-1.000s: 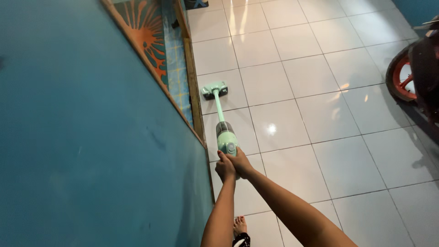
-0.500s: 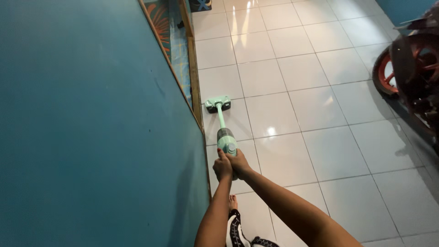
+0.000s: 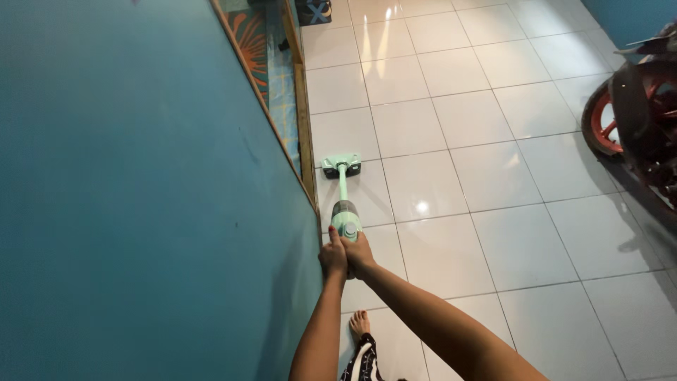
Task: The person vacuums a tiled floor by hand, moving the vacuum head across the surface while walking forward.
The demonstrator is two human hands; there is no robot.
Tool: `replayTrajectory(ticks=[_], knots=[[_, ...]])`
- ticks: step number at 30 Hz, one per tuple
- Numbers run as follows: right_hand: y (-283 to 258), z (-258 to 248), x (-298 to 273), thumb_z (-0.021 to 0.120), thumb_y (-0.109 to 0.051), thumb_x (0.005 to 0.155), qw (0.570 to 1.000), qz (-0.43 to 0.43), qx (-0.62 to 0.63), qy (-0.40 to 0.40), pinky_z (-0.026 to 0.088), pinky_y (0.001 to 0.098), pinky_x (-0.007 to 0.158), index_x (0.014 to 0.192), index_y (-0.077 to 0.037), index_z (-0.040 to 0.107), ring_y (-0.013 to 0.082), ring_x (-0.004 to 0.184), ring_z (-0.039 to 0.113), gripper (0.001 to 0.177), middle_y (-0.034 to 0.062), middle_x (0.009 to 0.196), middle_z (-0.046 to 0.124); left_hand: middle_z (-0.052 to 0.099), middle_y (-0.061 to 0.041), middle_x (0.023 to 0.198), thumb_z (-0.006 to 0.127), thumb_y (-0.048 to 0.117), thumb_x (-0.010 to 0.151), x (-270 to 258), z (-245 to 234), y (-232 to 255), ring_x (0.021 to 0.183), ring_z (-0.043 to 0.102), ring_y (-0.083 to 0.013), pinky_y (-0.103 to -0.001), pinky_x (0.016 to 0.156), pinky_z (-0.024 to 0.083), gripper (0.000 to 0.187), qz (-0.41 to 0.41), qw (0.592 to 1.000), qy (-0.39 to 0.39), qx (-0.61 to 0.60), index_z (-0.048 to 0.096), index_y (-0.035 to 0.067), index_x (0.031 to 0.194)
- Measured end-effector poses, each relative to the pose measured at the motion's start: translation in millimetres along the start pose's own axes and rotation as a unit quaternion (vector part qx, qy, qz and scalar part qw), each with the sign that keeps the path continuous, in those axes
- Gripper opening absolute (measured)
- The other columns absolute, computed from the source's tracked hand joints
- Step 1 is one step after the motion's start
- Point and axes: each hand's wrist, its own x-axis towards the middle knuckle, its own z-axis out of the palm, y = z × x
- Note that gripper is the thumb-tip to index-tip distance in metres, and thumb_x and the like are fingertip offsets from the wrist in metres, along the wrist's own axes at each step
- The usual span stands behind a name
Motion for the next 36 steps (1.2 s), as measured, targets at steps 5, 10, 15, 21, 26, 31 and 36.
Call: replayTrajectory(ticks=[5,10,15,21,26,31,36], knots=[[-33.7,12.5,50.9,0.068,-0.019,0.093,1.000,0.004,0.000,-0.026,0.056,0.0379,0.056,0.107,0.007,0.059,0.0218,0.070,0.068,0.031,0.0166,0.088,0.069,0.075,-0.024,0.108,0.027,0.072,0.096,44.1,5.9,41.1,0.104,0.072,-0.0406,-0.047,0.093,0.055,0.087,0.003,1.000,-0.023,0.003,0.079,0.003,0.103],[-58.0,26.4,102.2,0.069,-0.020,0.093,0.999,0.000,0.023,-0.023,0.056,0.0359,0.055,0.104,0.006,0.059,0.0201,0.069,0.068,0.030,0.0148,0.086,0.069,0.076,-0.023,0.107,0.023,0.073,0.096,88.4,8.7,82.7,0.106,0.070,-0.0400,-0.047,0.095,0.053,0.089,0.036,0.999,-0.020,0.018,0.080,0.005,0.102],[-72.8,35.5,139.0,0.068,-0.021,0.091,1.000,-0.004,0.016,-0.001,0.057,0.0359,0.056,0.108,0.003,0.055,0.0206,0.072,0.069,0.032,0.0148,0.088,0.069,0.076,-0.022,0.106,0.024,0.073,0.096,118.6,8.2,110.9,0.102,0.072,-0.0404,-0.049,0.090,0.056,0.089,-0.001,0.999,-0.029,0.035,0.079,0.004,0.100],[-89.7,40.0,175.0,0.073,-0.027,0.090,0.999,0.026,-0.024,0.028,0.061,0.0360,0.062,0.114,0.003,0.051,0.0224,0.078,0.073,0.044,0.0173,0.096,0.069,0.076,-0.023,0.103,0.027,0.072,0.096,155.4,26.6,119.7,0.101,0.072,-0.0409,-0.049,0.089,0.056,0.087,0.014,0.999,-0.015,0.025,0.079,0.002,0.098],[-100.1,40.1,217.8,0.073,-0.031,0.087,0.998,0.020,-0.057,0.034,0.060,0.0395,0.064,0.116,0.003,0.050,0.0257,0.081,0.071,0.050,0.0187,0.097,0.069,0.076,-0.023,0.099,0.026,0.072,0.096,195.5,48.5,126.7,0.100,0.071,-0.0419,-0.049,0.091,0.055,0.087,0.011,1.000,-0.003,0.003,0.081,0.004,0.098],[-121.0,36.5,263.3,0.071,-0.035,0.088,0.996,0.026,-0.080,0.025,0.060,0.0383,0.069,0.122,-0.001,0.048,0.0241,0.089,0.070,0.054,0.0180,0.104,0.067,0.077,-0.026,0.094,0.027,0.071,0.098,234.8,71.5,148.3,0.097,0.075,-0.0419,-0.048,0.088,0.057,0.088,0.009,1.000,-0.001,0.006,0.080,0.001,0.096],[-151.6,35.1,314.8,0.070,-0.038,0.088,0.989,0.007,-0.144,0.031,0.060,0.0374,0.071,0.125,0.002,0.047,0.0259,0.091,0.072,0.059,0.0213,0.108,0.069,0.076,-0.025,0.094,0.029,0.070,0.097,273.4,92.6,187.3,0.095,0.072,-0.0415,-0.048,0.086,0.055,0.086,0.010,0.999,0.022,-0.031,0.080,0.001,0.097]])
